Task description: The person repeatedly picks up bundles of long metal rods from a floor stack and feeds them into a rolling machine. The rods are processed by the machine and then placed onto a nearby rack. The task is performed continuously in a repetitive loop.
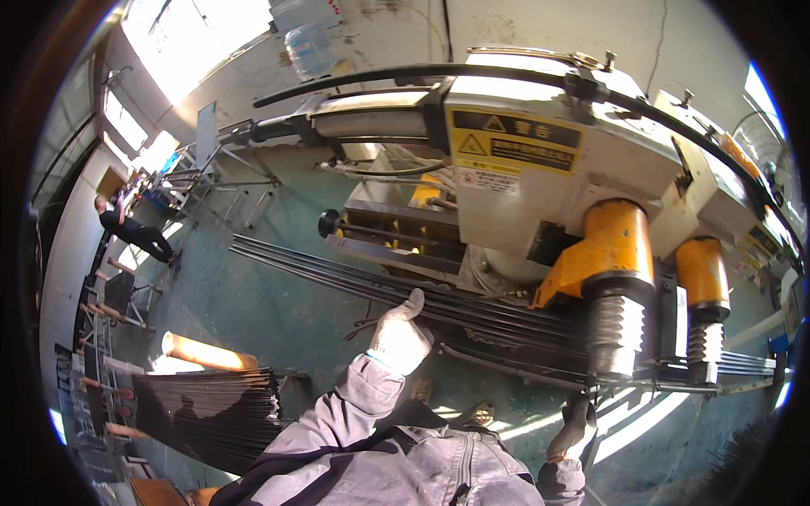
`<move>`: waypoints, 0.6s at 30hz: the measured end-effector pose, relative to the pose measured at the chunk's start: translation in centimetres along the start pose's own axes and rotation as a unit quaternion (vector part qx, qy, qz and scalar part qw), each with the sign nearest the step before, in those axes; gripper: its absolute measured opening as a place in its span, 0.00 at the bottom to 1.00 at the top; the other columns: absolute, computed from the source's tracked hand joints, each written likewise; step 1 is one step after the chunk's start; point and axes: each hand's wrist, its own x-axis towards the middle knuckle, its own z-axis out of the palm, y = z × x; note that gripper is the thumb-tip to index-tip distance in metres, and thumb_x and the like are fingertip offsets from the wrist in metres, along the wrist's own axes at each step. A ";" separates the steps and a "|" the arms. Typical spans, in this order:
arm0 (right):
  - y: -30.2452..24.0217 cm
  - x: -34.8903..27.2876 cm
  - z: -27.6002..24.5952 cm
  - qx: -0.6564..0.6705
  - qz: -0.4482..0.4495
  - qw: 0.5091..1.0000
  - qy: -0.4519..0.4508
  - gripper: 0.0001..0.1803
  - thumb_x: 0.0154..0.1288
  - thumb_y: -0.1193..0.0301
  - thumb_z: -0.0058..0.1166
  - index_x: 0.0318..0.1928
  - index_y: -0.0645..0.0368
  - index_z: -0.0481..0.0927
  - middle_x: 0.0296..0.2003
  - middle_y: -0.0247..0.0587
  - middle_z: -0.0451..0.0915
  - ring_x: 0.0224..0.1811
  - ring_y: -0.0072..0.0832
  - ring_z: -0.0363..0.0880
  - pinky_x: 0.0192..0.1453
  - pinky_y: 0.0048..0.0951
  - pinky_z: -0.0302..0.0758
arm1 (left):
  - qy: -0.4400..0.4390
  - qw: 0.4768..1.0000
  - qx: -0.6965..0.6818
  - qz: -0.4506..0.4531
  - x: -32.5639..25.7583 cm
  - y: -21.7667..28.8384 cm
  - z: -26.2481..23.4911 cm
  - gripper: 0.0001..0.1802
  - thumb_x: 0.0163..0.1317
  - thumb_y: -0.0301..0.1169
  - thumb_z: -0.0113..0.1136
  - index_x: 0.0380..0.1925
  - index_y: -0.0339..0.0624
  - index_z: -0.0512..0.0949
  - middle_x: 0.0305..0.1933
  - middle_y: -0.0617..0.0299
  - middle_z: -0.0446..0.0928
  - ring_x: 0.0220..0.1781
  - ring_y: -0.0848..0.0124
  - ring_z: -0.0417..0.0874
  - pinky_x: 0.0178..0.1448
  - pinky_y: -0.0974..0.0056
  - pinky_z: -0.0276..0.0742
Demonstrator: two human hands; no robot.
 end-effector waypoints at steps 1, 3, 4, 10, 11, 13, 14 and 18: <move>1.0 -0.5 0.6 -0.055 -0.010 0.998 -0.005 0.21 0.85 0.52 0.62 0.49 0.59 0.91 0.38 0.30 0.88 0.36 0.16 0.79 0.41 0.20 0.73 | -0.008 1.000 0.004 -0.028 -0.5 1.5 -0.5 0.22 0.82 0.48 0.68 0.58 0.39 0.85 0.57 0.56 0.91 0.54 0.66 0.90 0.62 0.62 0.87; 3.4 -1.7 1.3 -0.117 0.056 0.991 0.036 0.19 0.83 0.52 0.64 0.45 0.57 0.90 0.36 0.28 0.87 0.34 0.16 0.78 0.39 0.20 0.70 | -0.063 0.997 -0.022 0.036 -1.3 4.9 -2.0 0.22 0.83 0.46 0.67 0.61 0.38 0.84 0.59 0.54 0.90 0.59 0.62 0.90 0.67 0.59 0.87; 4.7 -2.3 1.5 -0.068 0.081 0.994 0.024 0.18 0.81 0.53 0.65 0.43 0.56 0.90 0.35 0.27 0.86 0.34 0.16 0.77 0.38 0.21 0.69 | -0.093 0.991 -0.046 0.086 -1.7 6.6 -2.9 0.23 0.84 0.45 0.65 0.63 0.38 0.83 0.61 0.53 0.89 0.62 0.60 0.90 0.70 0.56 0.86; 10.7 -7.6 2.2 -0.122 0.069 0.990 -0.010 0.18 0.76 0.56 0.68 0.34 0.56 0.85 0.26 0.31 0.81 0.21 0.19 0.69 0.26 0.25 0.59 | -0.146 0.968 -0.083 0.186 -0.8 26.4 -13.8 0.26 0.88 0.42 0.53 0.70 0.30 0.75 0.73 0.42 0.80 0.75 0.44 0.80 0.86 0.38 0.71; 11.2 -8.8 2.6 -0.100 0.095 0.990 -0.005 0.18 0.76 0.57 0.68 0.33 0.56 0.84 0.26 0.32 0.81 0.22 0.19 0.71 0.24 0.25 0.60 | -0.072 0.968 -0.122 0.206 -0.1 30.2 -15.8 0.22 0.90 0.42 0.48 0.62 0.32 0.78 0.63 0.45 0.83 0.69 0.46 0.82 0.83 0.39 0.73; 11.4 -11.2 2.3 0.050 0.260 0.963 0.046 0.18 0.77 0.58 0.67 0.32 0.56 0.84 0.25 0.32 0.81 0.21 0.20 0.71 0.22 0.26 0.61 | -0.055 0.962 -0.071 0.260 0.6 36.7 -19.8 0.25 0.90 0.46 0.47 0.60 0.31 0.78 0.62 0.45 0.83 0.67 0.45 0.83 0.82 0.36 0.74; 11.9 -12.7 2.4 0.087 0.301 0.947 0.073 0.17 0.77 0.59 0.66 0.32 0.57 0.83 0.24 0.33 0.81 0.20 0.20 0.72 0.22 0.27 0.61 | -0.050 0.956 -0.055 0.283 0.9 39.3 -21.5 0.26 0.90 0.48 0.48 0.59 0.31 0.79 0.60 0.45 0.84 0.66 0.45 0.84 0.81 0.35 0.75; 15.0 -18.4 1.0 -0.117 0.267 0.954 0.064 0.16 0.76 0.63 0.62 0.31 0.58 0.82 0.22 0.38 0.80 0.17 0.25 0.71 0.20 0.30 0.63 | -0.050 0.947 -0.016 0.316 1.8 45.9 -24.8 0.25 0.87 0.51 0.54 0.55 0.38 0.81 0.56 0.45 0.85 0.60 0.44 0.86 0.71 0.33 0.81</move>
